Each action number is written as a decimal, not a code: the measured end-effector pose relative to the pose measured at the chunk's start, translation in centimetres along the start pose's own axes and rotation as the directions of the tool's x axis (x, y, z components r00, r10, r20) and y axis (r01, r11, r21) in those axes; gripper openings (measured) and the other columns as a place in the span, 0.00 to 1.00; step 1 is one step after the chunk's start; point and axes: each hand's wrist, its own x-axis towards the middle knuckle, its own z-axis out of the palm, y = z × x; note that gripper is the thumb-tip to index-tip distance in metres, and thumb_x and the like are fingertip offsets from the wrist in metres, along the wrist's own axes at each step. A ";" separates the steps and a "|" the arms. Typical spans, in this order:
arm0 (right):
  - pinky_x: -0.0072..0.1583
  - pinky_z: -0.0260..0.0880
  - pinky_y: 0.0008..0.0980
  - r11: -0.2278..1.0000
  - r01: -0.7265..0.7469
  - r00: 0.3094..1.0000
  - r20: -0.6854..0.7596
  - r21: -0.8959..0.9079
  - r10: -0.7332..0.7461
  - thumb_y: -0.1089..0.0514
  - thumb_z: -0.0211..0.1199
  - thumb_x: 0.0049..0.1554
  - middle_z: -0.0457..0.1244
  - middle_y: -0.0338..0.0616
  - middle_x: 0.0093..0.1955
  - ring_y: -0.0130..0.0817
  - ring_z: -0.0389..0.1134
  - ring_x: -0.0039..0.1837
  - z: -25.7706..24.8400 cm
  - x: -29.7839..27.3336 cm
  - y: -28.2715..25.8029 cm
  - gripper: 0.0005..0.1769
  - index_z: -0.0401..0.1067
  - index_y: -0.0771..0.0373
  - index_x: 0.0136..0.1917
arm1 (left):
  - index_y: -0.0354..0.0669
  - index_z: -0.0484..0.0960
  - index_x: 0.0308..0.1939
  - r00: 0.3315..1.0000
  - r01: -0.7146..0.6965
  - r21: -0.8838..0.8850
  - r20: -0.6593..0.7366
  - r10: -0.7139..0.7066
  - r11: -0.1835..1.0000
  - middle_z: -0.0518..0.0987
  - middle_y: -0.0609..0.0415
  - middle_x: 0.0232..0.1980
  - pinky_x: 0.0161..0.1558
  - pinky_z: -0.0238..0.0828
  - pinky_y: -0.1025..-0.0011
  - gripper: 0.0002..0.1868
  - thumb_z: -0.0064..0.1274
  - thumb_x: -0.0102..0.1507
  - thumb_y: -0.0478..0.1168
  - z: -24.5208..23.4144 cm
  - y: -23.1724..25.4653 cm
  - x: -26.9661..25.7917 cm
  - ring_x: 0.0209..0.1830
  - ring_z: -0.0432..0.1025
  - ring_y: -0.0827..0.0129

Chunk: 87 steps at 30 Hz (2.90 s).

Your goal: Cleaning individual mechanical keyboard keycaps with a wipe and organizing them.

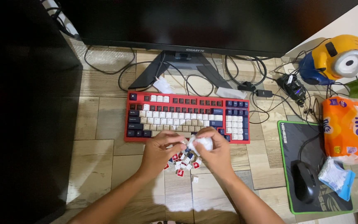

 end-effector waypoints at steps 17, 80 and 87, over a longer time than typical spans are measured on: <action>0.47 0.71 0.25 0.994 0.069 0.995 0.081 -0.089 -0.061 0.68 0.69 0.54 0.65 0.42 0.50 0.25 0.67 0.49 0.5 0.1 0.0 0.08 0.73 0.65 0.47 | 0.36 0.86 0.52 0.999 -0.001 0.128 0.033 -0.003 0.992 0.84 0.50 0.54 0.51 0.78 0.79 0.12 0.57 0.64 0.28 0.1 0.8 -0.1 0.49 0.79 0.75; 0.52 0.73 0.32 0.644 0.604 0.797 0.349 -0.469 -0.493 0.64 0.73 0.54 0.67 0.45 0.50 0.36 0.71 0.52 7.1 10.1 -4.0 0.16 0.77 0.64 0.55 | 0.31 0.84 0.52 0.981 -0.162 0.192 -0.071 0.179 0.968 0.85 0.47 0.47 0.46 0.79 0.74 0.14 0.61 0.62 0.29 -7.8 0.9 7.6 0.44 0.80 0.70; 0.53 0.72 0.36 0.679 0.541 0.840 0.360 -0.496 -0.406 0.60 0.74 0.52 0.68 0.48 0.49 0.41 0.72 0.51 8.4 14.2 -3.1 0.14 0.78 0.65 0.51 | 0.36 0.82 0.49 0.978 -0.040 0.456 -0.165 0.128 0.889 0.85 0.47 0.41 0.40 0.76 0.72 0.11 0.59 0.63 0.33 -7.9 5.2 9.5 0.37 0.79 0.66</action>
